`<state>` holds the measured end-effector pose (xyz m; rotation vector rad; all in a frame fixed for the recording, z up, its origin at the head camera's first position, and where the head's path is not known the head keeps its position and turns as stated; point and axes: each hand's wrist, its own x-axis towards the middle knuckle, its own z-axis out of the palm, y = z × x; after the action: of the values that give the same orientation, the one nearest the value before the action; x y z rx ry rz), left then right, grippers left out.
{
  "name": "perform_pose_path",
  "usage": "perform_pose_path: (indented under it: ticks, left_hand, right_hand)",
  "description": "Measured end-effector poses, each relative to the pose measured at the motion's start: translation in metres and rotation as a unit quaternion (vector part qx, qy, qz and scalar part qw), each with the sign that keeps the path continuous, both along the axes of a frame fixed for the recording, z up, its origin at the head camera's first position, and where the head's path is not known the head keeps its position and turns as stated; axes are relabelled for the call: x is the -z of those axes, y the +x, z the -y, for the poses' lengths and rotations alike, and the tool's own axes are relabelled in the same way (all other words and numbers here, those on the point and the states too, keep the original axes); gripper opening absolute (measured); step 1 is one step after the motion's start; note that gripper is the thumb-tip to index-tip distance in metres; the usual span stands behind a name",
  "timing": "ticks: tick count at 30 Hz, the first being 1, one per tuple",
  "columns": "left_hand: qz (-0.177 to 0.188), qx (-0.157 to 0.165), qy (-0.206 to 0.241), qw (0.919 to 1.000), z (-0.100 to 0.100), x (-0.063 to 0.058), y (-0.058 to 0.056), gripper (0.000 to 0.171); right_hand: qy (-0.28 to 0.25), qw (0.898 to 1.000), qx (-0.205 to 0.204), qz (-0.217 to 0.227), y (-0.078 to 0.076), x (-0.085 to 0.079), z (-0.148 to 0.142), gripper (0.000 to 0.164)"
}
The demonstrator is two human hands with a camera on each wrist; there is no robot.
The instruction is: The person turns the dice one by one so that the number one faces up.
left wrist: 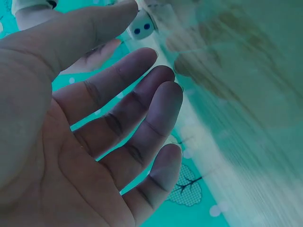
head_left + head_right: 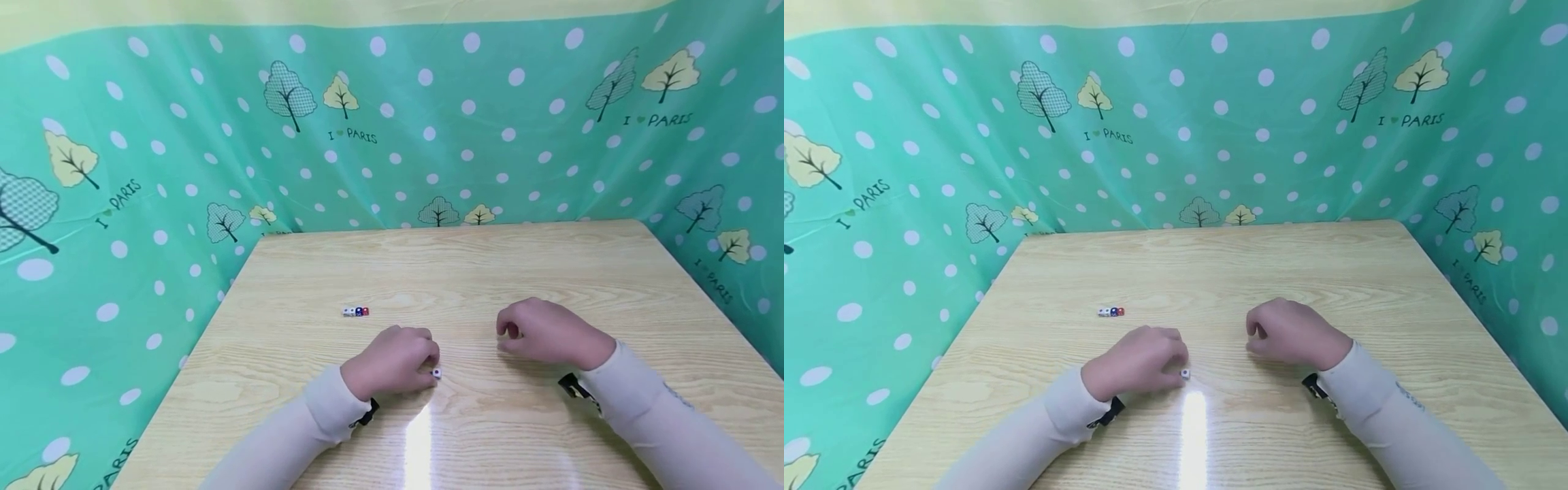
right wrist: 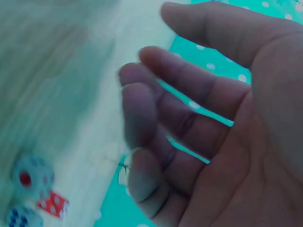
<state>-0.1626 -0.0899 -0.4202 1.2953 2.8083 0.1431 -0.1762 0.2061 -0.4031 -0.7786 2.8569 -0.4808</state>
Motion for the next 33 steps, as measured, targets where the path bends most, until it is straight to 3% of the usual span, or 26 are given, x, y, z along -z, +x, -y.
perform_pose_path:
  ticks: [4, 11, 23, 33]
  left_hand:
    - [-0.011, 0.007, 0.006, 0.9999, -0.002, 0.003, 0.002, 0.007]
    - [-0.045, 0.016, 0.002, 0.9989, -0.005, 0.007, 0.004, 0.011]
    - [-0.045, 0.013, -0.002, 0.9989, -0.003, 0.004, 0.003, 0.008]
    - [-0.033, 0.002, -0.002, 0.9994, 0.000, 0.001, -0.001, 0.004]
  right_hand:
    - [0.009, 1.000, 0.020, 0.016, -0.002, -0.007, -0.008, 0.008]
    - [0.031, 0.997, 0.066, 0.034, -0.002, -0.016, -0.018, 0.014]
    - [0.087, 0.986, 0.137, 0.046, -0.011, -0.012, -0.035, 0.018]
    - [0.097, 0.985, 0.133, 0.045, -0.010, -0.010, -0.040, 0.010]
